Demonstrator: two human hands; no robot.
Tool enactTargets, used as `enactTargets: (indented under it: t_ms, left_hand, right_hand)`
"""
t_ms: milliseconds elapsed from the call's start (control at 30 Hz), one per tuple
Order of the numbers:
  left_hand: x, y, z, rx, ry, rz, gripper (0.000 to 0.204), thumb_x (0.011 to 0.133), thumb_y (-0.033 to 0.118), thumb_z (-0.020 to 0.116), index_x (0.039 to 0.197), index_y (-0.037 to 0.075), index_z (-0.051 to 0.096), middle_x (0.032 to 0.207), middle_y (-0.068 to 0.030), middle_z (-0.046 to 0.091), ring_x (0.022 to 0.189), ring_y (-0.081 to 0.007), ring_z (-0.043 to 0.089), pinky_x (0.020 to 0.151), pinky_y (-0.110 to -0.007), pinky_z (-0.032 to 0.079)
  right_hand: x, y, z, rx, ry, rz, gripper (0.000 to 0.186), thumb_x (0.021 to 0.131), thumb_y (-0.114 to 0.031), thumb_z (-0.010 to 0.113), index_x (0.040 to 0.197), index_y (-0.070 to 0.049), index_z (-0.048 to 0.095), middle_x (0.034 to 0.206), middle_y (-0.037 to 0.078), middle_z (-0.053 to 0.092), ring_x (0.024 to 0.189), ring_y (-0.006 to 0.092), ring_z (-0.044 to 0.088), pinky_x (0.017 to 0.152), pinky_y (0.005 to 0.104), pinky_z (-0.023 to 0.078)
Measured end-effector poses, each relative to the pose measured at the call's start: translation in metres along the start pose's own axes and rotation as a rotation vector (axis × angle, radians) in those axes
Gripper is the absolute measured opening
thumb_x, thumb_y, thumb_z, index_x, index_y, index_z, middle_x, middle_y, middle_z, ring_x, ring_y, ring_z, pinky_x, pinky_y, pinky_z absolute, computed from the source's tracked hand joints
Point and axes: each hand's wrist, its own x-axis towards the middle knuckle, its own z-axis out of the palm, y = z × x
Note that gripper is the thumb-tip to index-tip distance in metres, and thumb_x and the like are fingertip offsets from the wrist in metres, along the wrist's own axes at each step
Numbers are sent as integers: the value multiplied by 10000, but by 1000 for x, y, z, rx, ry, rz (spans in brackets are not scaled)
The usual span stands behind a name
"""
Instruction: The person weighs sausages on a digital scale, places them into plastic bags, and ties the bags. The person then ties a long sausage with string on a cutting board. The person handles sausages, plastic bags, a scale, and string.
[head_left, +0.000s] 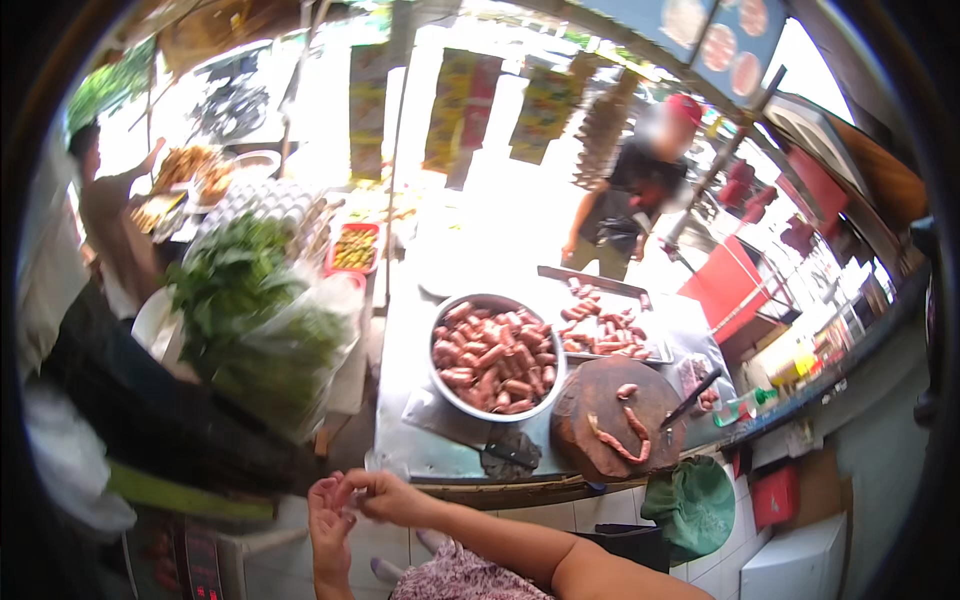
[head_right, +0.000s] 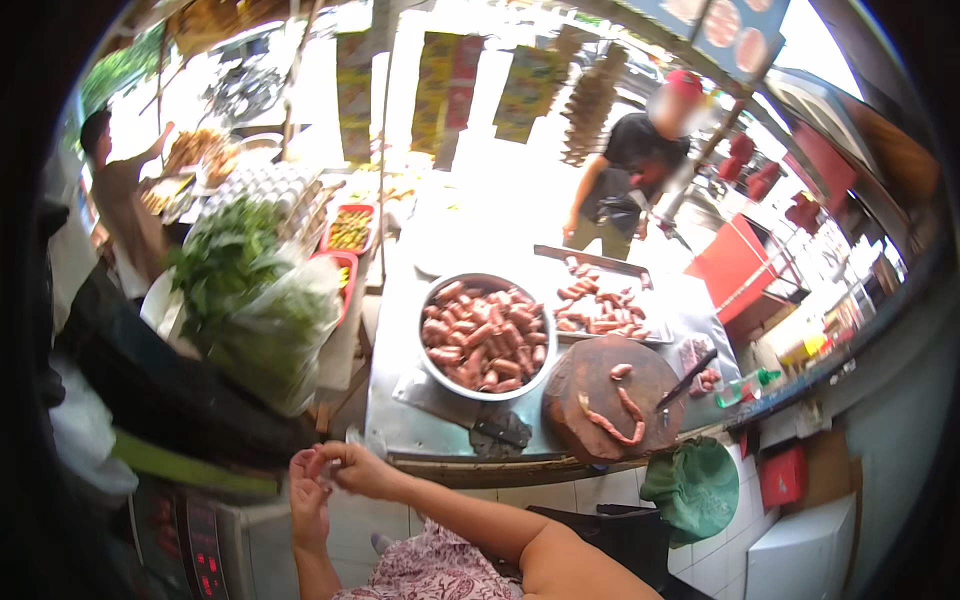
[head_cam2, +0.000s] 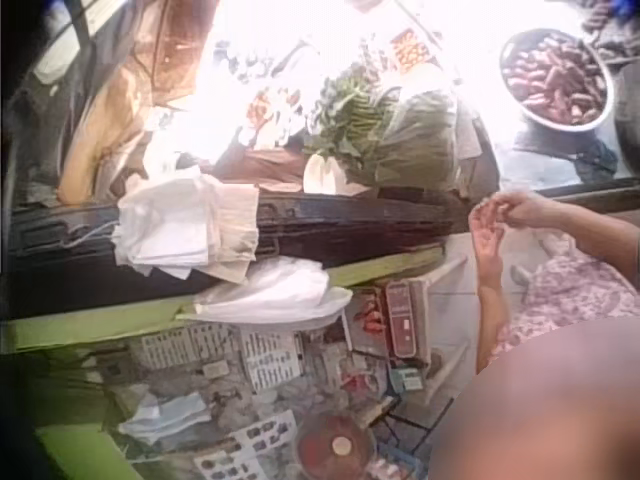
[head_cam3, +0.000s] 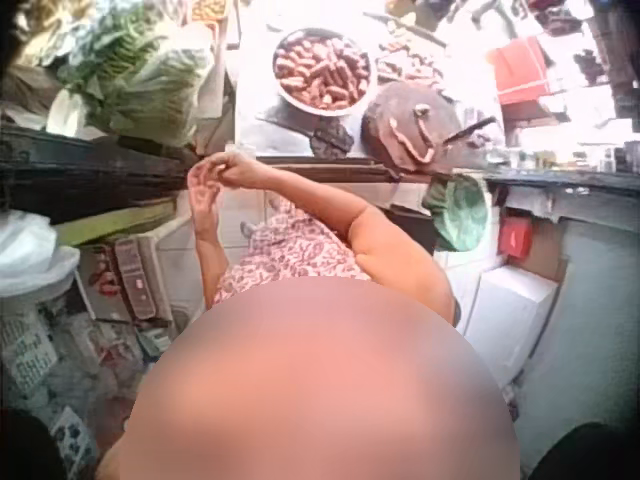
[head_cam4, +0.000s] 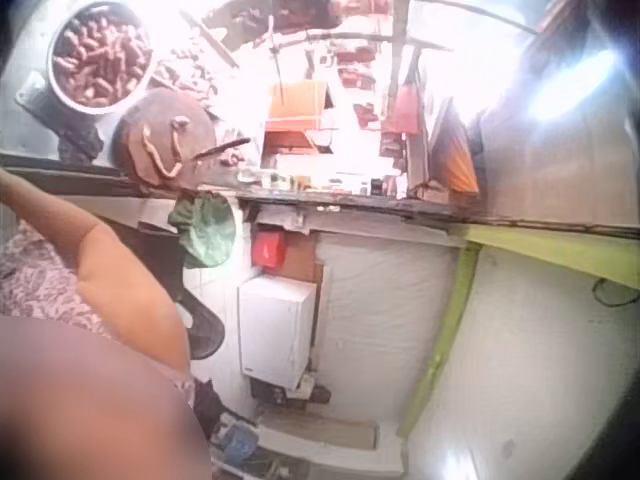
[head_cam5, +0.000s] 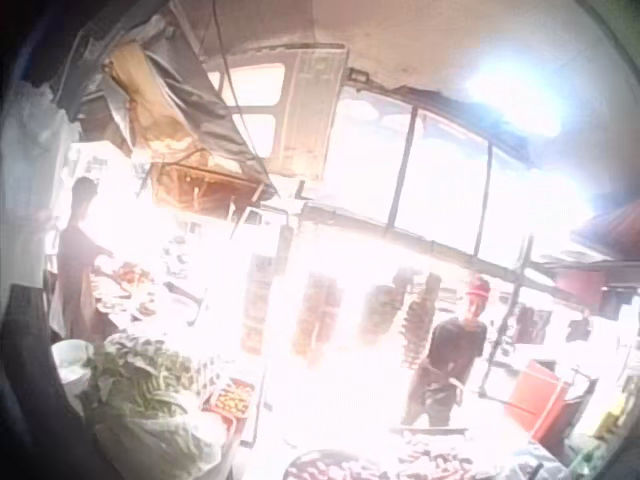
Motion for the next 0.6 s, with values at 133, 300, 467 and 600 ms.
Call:
enactTargets:
  t_ms: [133,300,467,600]
  left_hand:
    - [26,-15,32,105,-178,-130,338,803,115,739,1099,8,617,1164,-74,607,1052,-157,584,950,-277,437]
    - [36,-22,32,58,-92,-122,119,836,78,692,781,51,589,1023,-118,664,940,-158,626,872,-305,495]
    - [16,-2,14,-428,-88,-250,349,861,-7,655,1176,48,515,933,-68,654,822,-122,662,770,-260,538]
    - [-26,4,-20,-225,-22,-122,297,829,-34,633,1117,35,646,919,-45,650,855,-121,635,775,-260,510]
  right_hand:
    - [-37,-17,-26,195,8,89,175,884,-39,599,1047,-79,647,727,-66,564,584,14,467,500,199,345]
    - [-74,-35,-74,-98,37,-179,149,851,-17,701,999,-31,694,973,5,599,887,86,557,760,224,452]
    - [-59,-7,-69,-1001,72,-94,389,764,35,688,1143,-49,684,984,137,610,848,279,626,777,353,500]
    - [-11,21,-27,-1277,74,60,479,762,2,639,1235,-11,564,995,218,632,884,411,638,751,456,506]
